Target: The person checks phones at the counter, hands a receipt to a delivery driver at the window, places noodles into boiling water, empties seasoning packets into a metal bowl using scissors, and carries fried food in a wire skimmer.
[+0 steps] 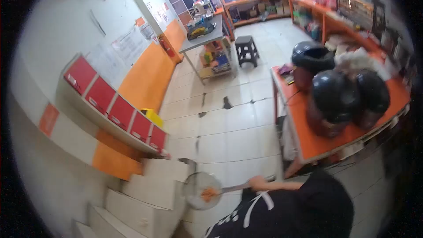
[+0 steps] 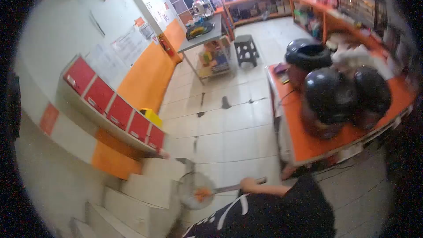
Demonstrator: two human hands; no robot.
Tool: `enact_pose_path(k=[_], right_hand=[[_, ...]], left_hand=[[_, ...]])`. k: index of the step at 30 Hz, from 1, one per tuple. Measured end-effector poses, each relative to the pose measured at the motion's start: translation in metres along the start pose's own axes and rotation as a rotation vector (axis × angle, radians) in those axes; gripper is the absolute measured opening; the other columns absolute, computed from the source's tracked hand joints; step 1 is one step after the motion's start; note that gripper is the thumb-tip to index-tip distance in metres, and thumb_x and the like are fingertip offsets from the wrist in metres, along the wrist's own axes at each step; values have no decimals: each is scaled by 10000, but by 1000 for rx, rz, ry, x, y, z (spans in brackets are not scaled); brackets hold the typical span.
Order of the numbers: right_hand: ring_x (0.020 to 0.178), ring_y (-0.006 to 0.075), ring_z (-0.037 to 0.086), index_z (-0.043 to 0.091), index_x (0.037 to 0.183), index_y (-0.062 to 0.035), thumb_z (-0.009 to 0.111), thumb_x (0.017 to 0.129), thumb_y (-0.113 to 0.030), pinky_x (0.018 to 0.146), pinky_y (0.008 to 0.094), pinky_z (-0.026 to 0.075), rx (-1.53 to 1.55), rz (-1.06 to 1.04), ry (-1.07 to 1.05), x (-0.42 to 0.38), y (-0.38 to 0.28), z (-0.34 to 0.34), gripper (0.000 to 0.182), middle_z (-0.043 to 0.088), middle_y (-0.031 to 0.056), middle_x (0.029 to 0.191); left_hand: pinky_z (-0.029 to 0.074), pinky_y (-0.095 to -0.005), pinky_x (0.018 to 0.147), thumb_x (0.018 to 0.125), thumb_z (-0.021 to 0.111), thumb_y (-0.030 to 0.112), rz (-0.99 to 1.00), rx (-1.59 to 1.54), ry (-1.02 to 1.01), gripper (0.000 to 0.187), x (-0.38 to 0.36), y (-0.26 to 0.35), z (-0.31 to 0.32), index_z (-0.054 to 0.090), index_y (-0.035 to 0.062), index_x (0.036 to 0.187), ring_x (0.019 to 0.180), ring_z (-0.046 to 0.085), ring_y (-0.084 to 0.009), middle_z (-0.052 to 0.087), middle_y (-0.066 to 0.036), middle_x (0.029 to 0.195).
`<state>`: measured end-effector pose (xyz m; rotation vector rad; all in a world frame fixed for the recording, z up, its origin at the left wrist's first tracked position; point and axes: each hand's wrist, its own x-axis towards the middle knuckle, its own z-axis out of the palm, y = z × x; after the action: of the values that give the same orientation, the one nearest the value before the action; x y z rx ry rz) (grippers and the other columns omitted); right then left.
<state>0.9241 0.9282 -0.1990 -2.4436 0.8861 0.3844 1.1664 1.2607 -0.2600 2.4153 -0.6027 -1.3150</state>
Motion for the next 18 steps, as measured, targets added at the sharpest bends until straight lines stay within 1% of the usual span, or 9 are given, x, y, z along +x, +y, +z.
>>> enact_pose_path(k=[2,5,7,9,12,13,15,16,18], right_hand=[[777,284,654,689,815,-78,613,688,-150,631,439,514,-74,-45,29,43,21,-46,164,666,138,814],[797,276,655,679,790,-86,616,676,-131,630,439,516,-22,35,153,116,62,-78,137,666,133,820],[799,285,650,659,762,-83,616,673,-117,647,433,514,26,107,266,151,85,-115,104,663,128,821],[769,350,631,622,819,-58,606,684,-108,668,458,500,127,130,344,185,116,-152,146,638,171,779],[748,342,628,619,793,-75,595,686,-101,655,450,499,163,270,428,246,167,-199,113,634,159,760],[748,342,628,619,793,-75,595,686,-101,655,450,499,175,296,440,271,184,-218,113,634,159,760],[791,303,639,650,768,-71,597,677,-93,673,422,505,199,385,461,311,227,-258,108,654,142,801],[781,307,644,654,764,-60,590,676,-86,661,427,508,211,416,404,332,250,-284,112,655,152,810],[751,307,650,658,755,-59,589,673,-87,633,427,510,242,469,532,381,299,-319,110,657,154,800]], left_hand=[[477,-399,725,860,470,219,63,40,-34,315,55,62,-35,544,5,1079,826,611,-308,615,-200,917],[471,-408,717,856,471,212,143,129,-34,301,150,160,-94,551,13,1067,809,610,-320,619,-202,886],[467,-413,712,854,472,208,207,184,31,291,231,225,-146,556,18,1059,798,609,-328,621,-203,865],[464,-419,706,851,472,203,308,234,139,282,328,300,-195,561,24,1051,787,608,-335,623,-204,844],[458,-427,699,847,473,196,661,249,398,269,454,483,-263,568,32,1039,770,607,-347,626,-206,813],[473,-373,670,823,493,181,758,273,492,250,442,577,-272,582,39,1010,729,612,-266,623,-143,762],[472,-300,636,835,509,203,746,-54,340,246,425,718,-276,575,32,999,689,584,-186,610,-75,787],[472,-300,636,835,509,203,761,-46,303,246,434,756,-261,575,32,999,689,584,-186,610,-75,787],[454,-250,627,851,508,224,746,-577,-31,271,453,818,-244,544,40,1046,697,549,-137,594,-52,870]])
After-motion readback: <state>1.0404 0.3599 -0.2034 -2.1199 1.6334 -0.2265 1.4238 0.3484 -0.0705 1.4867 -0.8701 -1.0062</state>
